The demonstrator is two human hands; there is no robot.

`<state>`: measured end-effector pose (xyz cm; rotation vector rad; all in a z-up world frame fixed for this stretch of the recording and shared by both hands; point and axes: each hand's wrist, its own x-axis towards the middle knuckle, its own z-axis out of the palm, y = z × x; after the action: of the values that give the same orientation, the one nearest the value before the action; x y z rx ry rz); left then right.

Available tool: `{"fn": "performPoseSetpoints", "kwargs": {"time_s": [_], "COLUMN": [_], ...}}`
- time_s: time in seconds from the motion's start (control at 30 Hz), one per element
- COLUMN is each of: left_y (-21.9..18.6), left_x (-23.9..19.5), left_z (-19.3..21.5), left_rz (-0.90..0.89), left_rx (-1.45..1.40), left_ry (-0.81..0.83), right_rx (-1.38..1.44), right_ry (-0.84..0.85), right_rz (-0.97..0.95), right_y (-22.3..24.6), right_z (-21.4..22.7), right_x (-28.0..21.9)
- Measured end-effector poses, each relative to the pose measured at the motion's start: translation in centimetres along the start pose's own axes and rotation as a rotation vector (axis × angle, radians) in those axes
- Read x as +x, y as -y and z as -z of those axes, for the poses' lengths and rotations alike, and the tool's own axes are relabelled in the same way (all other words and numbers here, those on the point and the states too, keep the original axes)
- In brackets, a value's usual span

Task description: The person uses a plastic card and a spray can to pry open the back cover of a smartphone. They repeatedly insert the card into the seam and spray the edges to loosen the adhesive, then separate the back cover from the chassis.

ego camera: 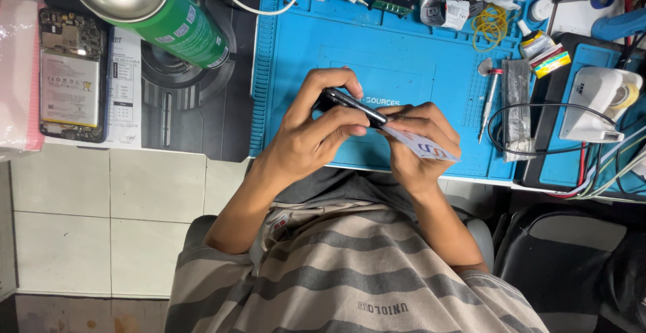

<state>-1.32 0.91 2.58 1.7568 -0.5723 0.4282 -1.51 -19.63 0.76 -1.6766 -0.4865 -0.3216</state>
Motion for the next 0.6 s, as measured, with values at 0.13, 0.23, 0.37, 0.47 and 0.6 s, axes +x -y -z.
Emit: {"fn": "performPoseSetpoints", "kwargs": {"time_s": [0.13,0.23,0.37,0.47,0.6], "left_y": [-1.3,-1.8,-2.2,-2.5,-2.8], "left_x": [0.1,0.2,0.2,0.2,0.2], "left_z": [0.7,1.1,1.4,1.7,2.2], "left_rz": [0.028,0.032,0.054,0.067,0.090], "left_rx": [0.023,0.052,0.075,0.098,0.081], "left_ry": [0.044,0.077,0.122,0.147,0.172], "right_rx": [-0.028,-0.047,-0.030,0.002,0.047], "right_ry": [0.003,0.001,0.000,0.001,0.007], "right_rz": [0.001,0.018,0.042,0.062,0.052], "right_y": [-0.1,-0.3,-0.6,-0.9,-0.9], "right_z": [0.0,-0.2,-0.4,-0.7,-0.7], "right_x": [-0.4,-0.8,-1.3,-1.5,-1.8]}}
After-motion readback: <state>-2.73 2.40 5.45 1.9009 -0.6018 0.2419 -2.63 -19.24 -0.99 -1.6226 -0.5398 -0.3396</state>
